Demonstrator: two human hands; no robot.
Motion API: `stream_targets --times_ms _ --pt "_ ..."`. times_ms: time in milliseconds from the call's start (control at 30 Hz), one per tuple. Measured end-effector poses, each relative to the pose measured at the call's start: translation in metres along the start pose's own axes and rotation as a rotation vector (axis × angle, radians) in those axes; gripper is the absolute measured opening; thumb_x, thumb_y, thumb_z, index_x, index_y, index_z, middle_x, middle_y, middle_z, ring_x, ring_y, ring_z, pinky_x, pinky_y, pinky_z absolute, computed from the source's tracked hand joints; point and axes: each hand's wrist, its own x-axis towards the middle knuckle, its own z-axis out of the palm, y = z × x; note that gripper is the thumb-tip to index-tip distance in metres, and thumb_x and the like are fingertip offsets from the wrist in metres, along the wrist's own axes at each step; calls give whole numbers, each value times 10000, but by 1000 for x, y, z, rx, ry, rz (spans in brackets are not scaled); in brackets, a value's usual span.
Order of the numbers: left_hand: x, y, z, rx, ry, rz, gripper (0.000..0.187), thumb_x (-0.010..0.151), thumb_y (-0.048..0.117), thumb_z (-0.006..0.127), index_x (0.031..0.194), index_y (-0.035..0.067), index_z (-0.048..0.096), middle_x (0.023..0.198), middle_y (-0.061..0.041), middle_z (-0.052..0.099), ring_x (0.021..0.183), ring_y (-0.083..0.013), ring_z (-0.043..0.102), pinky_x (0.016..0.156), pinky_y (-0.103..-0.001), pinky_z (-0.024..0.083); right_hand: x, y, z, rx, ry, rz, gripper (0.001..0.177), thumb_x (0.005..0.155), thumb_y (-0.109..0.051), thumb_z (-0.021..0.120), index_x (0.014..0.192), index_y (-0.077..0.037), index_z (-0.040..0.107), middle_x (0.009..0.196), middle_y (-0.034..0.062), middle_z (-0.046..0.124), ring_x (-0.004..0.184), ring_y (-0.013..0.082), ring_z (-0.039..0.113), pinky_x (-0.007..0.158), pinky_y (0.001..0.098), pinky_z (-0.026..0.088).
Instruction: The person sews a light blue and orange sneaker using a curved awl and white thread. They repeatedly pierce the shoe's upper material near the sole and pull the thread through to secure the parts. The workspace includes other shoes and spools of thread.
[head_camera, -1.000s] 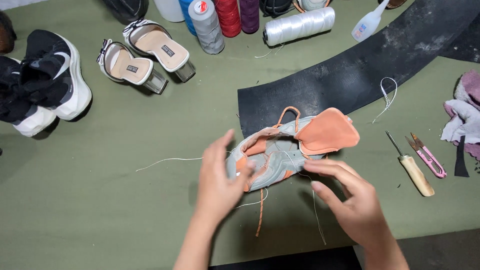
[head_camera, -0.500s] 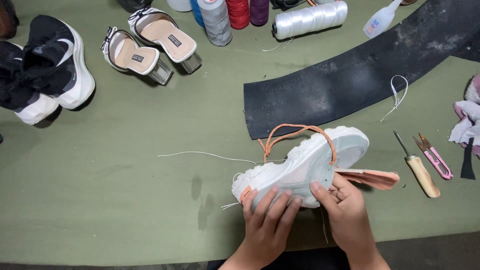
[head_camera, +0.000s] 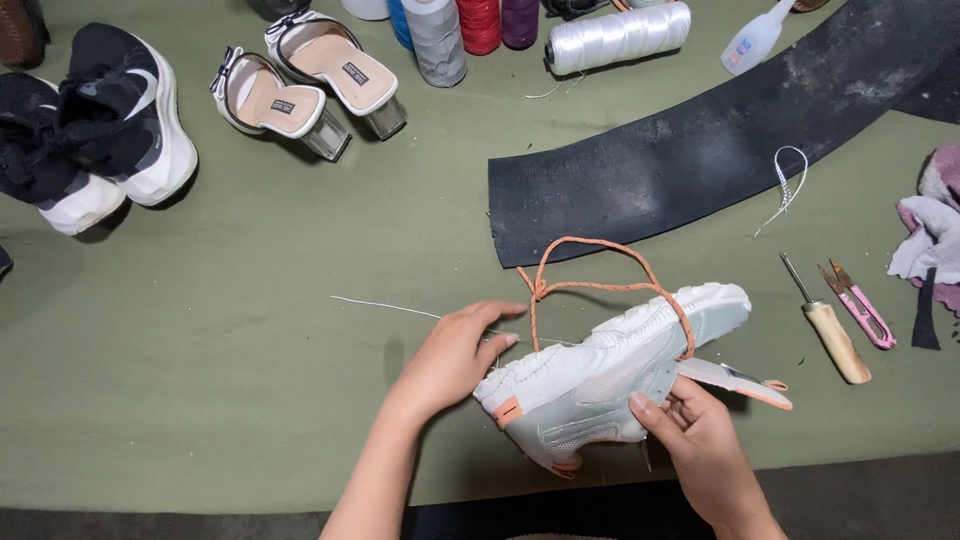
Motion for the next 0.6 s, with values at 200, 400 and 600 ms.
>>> stream_targets --times_ms 200,400,600 --pt "-27 -2 -17 94 -126 -97 207 995 289 587 895 170 724 664 42 530 742 -132 527 702 -280 406 -3 5 -21 -119 -99 -28 200 926 -88 699 998 81 777 909 115 779 868 192 671 767 353 530" --pt "-84 -21 -40 85 10 -107 227 970 320 615 917 205 804 814 75 730 717 -103 594 717 -247 447 -8 -24 -54 -951 -86 2 260 924 -361 747 762 -166 801 686 -48 581 621 125 375 648 238 365" --pt "-115 -10 -43 -88 356 -29 256 949 258 660 831 155 862 693 77 705 558 -75 408 540 -241 329 -43 -75 -38 -1056 184 -190 106 887 -290 725 912 -262 824 961 -181 835 762 85 611 599 306 479"
